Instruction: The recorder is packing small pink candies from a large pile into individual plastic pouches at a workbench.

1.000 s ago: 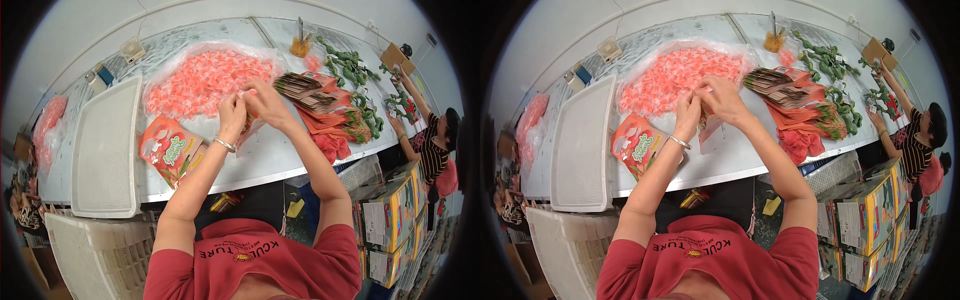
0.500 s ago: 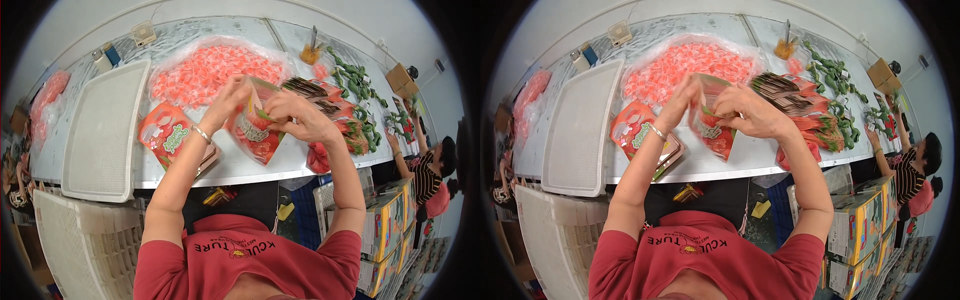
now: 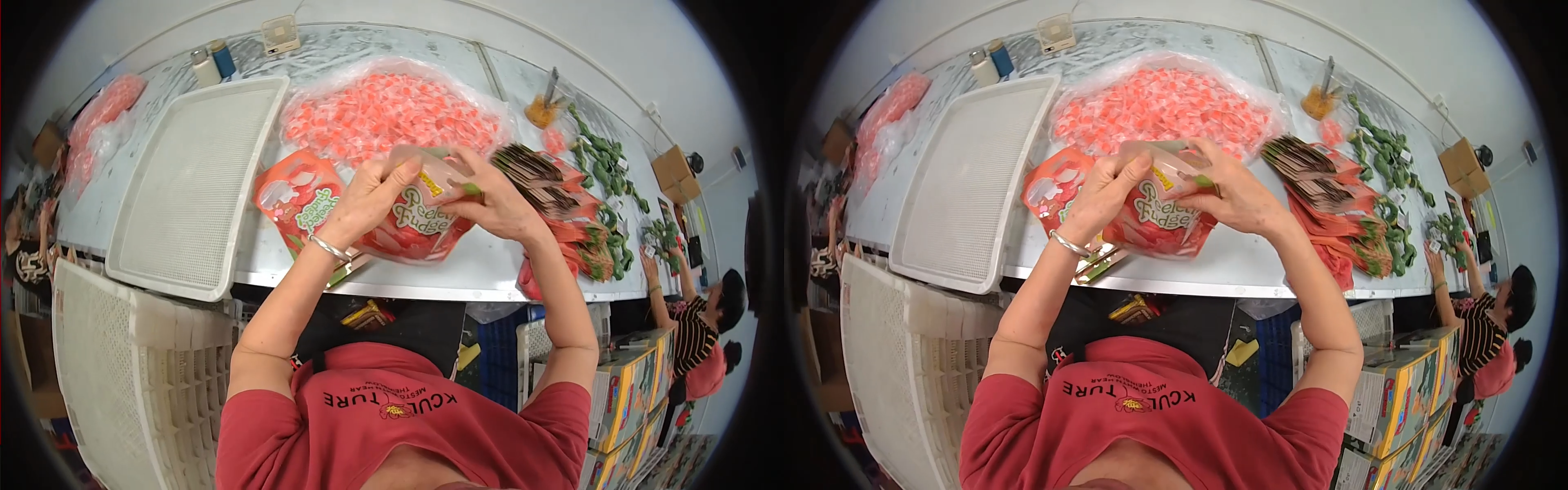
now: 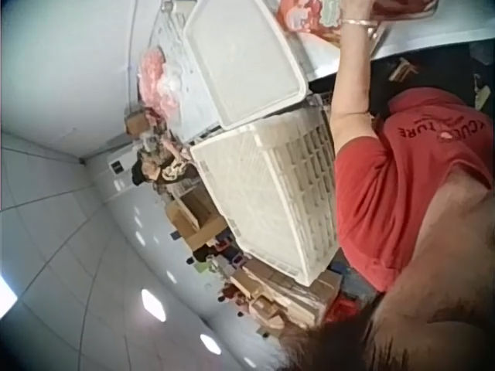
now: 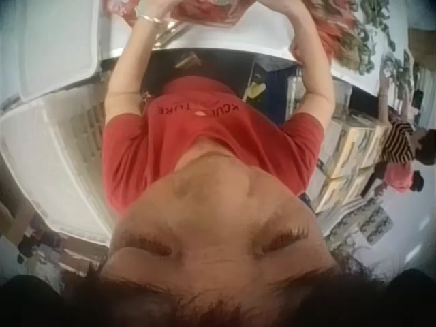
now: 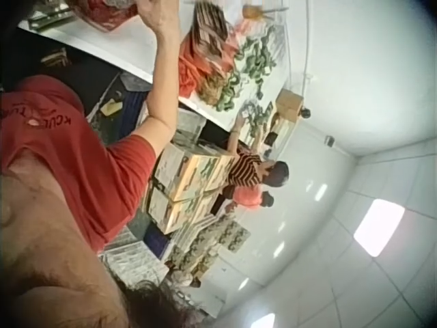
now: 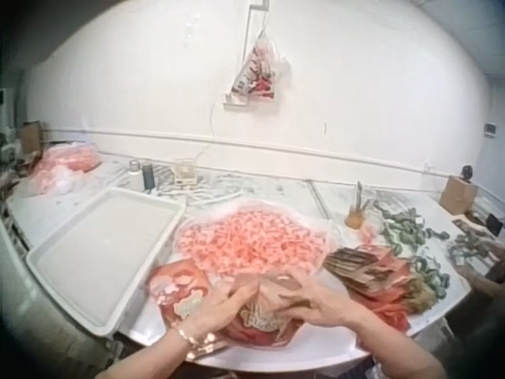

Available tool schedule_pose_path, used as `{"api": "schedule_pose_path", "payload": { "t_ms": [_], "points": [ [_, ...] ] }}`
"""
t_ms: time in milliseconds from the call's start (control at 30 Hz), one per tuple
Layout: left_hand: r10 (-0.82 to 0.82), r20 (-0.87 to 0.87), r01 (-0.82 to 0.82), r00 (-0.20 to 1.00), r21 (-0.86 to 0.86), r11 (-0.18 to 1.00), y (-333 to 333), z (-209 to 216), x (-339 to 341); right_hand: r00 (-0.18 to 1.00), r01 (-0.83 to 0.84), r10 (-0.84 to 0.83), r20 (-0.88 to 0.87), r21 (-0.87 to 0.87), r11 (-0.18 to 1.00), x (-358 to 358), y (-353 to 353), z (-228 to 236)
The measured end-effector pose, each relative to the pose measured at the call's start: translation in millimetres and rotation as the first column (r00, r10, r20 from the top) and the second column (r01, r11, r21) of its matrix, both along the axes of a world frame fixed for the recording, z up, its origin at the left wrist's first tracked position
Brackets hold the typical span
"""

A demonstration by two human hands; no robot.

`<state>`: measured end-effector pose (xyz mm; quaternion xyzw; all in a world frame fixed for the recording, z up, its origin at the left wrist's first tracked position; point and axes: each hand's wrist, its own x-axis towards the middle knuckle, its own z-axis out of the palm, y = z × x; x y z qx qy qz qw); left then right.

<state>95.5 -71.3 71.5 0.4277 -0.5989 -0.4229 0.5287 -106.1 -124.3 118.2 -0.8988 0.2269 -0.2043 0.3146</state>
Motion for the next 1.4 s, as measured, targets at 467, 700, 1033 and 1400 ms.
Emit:
{"api": "schedule_pose_path", "payload": {
  "t_ms": [467, 700, 1033, 1400],
  "points": [
    [0.284, 0.003, -0.281, 0.959, -0.134, 0.950, 33.1, 9.1, 40.8, 0.966, 0.089, -0.177, 0.189, 0.400, 0.912, 45.3, -5.2, 2.7],
    [0.333, 0.073, -0.326, 0.940, -0.096, 0.941, 33.5, 4.4, 41.8, 0.993, 0.048, -0.063, 0.098, 0.150, 0.988, 55.6, -1.3, -10.6],
    [0.255, 0.038, -0.250, 0.966, -0.101, 0.963, 31.0, 0.0, 37.6, 0.999, -0.030, 0.035, 0.028, -0.162, 0.986, 59.2, -4.0, 8.6],
    [0.387, 0.049, -0.367, 0.921, -0.223, 0.903, 8.4, 0.6, 50.6, 0.997, -0.070, 0.068, -0.020, -0.104, 0.992, 76.8, -39.9, 11.6]
  ]
}}
